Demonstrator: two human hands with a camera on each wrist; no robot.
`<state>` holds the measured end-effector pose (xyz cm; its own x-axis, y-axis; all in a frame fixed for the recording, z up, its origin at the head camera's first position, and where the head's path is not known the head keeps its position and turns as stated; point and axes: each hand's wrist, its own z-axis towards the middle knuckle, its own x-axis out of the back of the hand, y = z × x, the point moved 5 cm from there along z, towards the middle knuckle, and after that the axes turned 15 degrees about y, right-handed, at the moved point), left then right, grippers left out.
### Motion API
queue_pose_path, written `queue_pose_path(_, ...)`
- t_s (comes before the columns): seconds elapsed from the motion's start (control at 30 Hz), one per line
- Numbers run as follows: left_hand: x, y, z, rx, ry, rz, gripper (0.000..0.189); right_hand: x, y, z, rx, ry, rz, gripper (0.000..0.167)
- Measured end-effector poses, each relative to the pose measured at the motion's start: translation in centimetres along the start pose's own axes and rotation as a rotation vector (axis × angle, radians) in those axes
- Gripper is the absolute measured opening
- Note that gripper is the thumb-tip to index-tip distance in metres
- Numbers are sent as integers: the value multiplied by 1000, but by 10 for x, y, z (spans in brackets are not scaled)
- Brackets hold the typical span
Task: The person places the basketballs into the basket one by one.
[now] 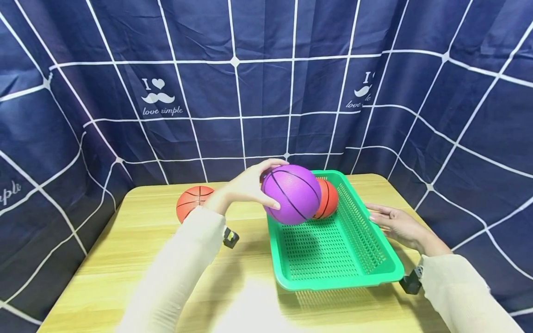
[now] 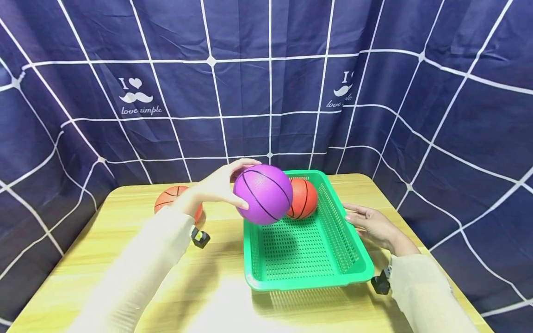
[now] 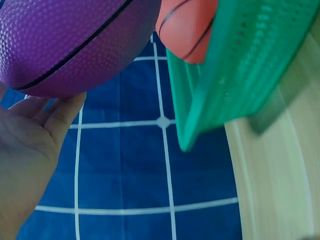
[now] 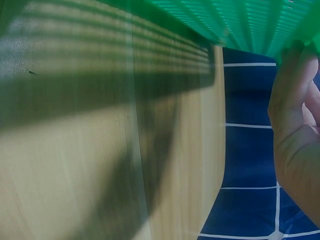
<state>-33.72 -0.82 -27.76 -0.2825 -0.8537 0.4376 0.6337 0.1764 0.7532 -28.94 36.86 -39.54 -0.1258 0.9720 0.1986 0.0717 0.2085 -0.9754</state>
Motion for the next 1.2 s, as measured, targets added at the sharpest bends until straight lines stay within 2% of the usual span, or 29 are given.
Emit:
queue_pose_path(0.2, -24, 2, 15, 5, -28, 10, 91, 1, 1, 0, -1, 0, 3, 56)
queue_pose_path(0.5, -63, 5, 29, 55, -125, -40, 89, 3, 2, 0, -10, 13, -30, 57)
queue_pose_path(0.73, -95, 4, 37, 73, -191, -69, 86, 3, 1, 0, -6, 5, 1, 46)
queue_pose_path(0.83, -107, 3, 39, 82, -217, -60, 85, 2, 0, 1, -9, 8, 8, 40)
queue_pose_path(1.07, -130, -4, 38, 126, -279, 58, 86, 1, 1, 1, -11, 8, 50, 34)
queue_pose_path(1.2, -141, -10, 36, 155, -312, 74, 87, 1, 1, 1, -24, 9, 66, 35)
